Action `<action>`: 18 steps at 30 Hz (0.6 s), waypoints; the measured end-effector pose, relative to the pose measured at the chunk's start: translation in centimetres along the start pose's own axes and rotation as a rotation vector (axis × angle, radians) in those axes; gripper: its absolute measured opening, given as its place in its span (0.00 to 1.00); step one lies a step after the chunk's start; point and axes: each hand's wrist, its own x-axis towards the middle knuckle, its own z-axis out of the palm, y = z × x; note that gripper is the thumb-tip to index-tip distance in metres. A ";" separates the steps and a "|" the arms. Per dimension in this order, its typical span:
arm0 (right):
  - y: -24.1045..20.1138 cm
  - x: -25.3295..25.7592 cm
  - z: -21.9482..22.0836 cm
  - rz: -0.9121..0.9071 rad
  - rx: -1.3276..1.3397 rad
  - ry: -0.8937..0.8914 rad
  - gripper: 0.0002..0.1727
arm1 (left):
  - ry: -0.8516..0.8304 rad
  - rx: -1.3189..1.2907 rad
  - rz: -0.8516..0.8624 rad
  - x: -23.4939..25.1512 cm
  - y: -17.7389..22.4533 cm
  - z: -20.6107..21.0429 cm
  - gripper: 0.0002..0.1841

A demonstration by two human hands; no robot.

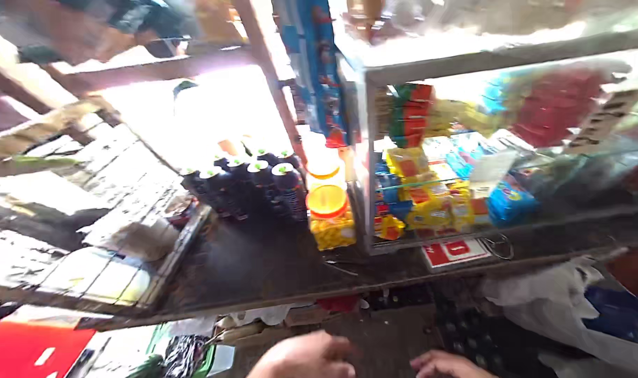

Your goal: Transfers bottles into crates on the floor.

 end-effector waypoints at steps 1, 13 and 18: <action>-3.5 3.0 -0.5 -0.149 -0.030 -0.016 0.17 | 0.178 0.002 0.139 -3.1 -0.2 -2.9 0.22; -26.8 36.9 -2.0 -0.270 -0.950 0.622 0.19 | 1.493 0.351 -0.002 -13.6 -6.7 -29.6 0.22; -29.6 40.6 -2.3 0.253 -1.050 0.595 0.29 | 1.336 0.492 -0.301 -11.7 -6.5 -32.0 0.32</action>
